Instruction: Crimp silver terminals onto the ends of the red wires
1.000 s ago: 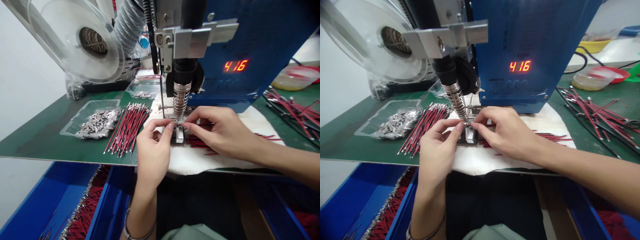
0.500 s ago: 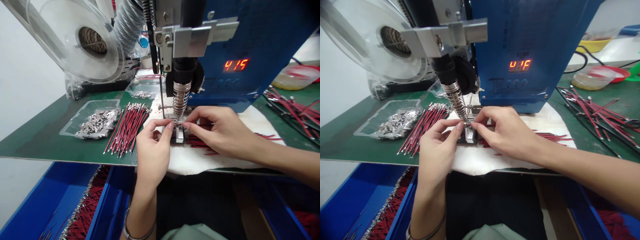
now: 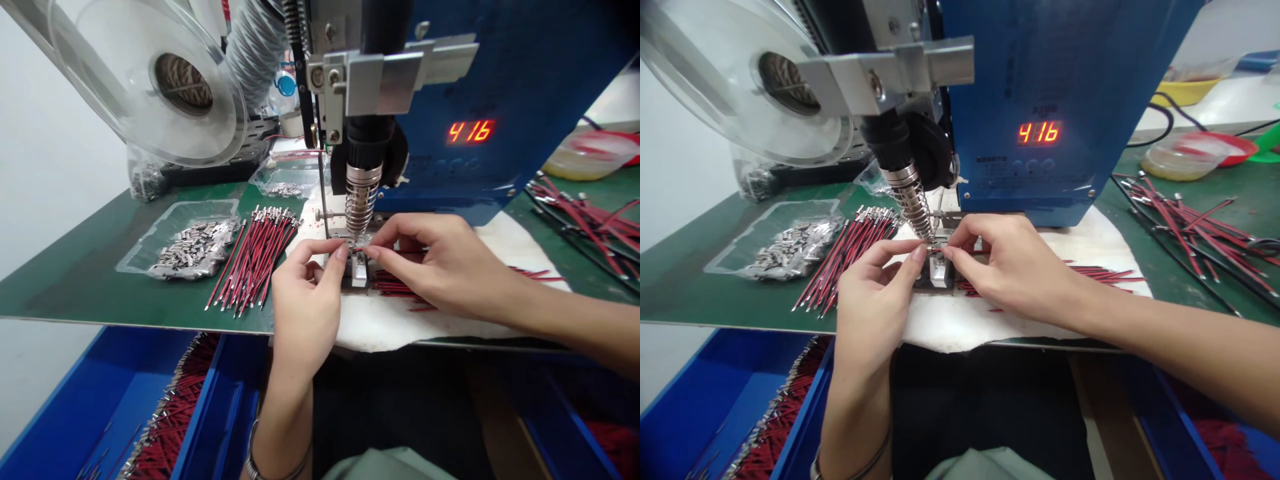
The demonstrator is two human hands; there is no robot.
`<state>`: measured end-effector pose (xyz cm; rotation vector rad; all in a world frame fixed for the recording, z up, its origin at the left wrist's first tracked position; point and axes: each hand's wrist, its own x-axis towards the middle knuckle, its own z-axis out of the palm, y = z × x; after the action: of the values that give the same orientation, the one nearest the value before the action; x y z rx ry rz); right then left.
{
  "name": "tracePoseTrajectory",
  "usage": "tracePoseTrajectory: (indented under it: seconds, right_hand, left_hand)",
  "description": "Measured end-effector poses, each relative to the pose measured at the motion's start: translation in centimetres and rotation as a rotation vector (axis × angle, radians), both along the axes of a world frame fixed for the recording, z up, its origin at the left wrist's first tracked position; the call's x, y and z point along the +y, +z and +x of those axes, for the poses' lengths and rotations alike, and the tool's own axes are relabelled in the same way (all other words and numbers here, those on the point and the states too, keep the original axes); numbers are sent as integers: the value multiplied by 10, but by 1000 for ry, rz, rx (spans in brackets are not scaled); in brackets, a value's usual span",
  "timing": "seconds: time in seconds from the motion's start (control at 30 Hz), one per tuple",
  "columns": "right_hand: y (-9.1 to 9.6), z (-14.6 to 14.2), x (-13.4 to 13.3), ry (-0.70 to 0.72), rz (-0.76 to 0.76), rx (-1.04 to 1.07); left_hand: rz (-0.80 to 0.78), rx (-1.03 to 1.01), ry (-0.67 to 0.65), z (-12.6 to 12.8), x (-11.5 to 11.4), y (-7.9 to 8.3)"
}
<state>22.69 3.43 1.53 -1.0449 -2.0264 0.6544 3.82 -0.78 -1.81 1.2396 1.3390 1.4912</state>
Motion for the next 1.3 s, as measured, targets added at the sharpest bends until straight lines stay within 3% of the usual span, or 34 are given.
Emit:
tracePoseTrajectory:
  seconds: [1.3]
  right_hand:
    - [0, 1, -2, -7, 1, -22]
  left_hand:
    - [-4, 20, 28, 2, -1, 4]
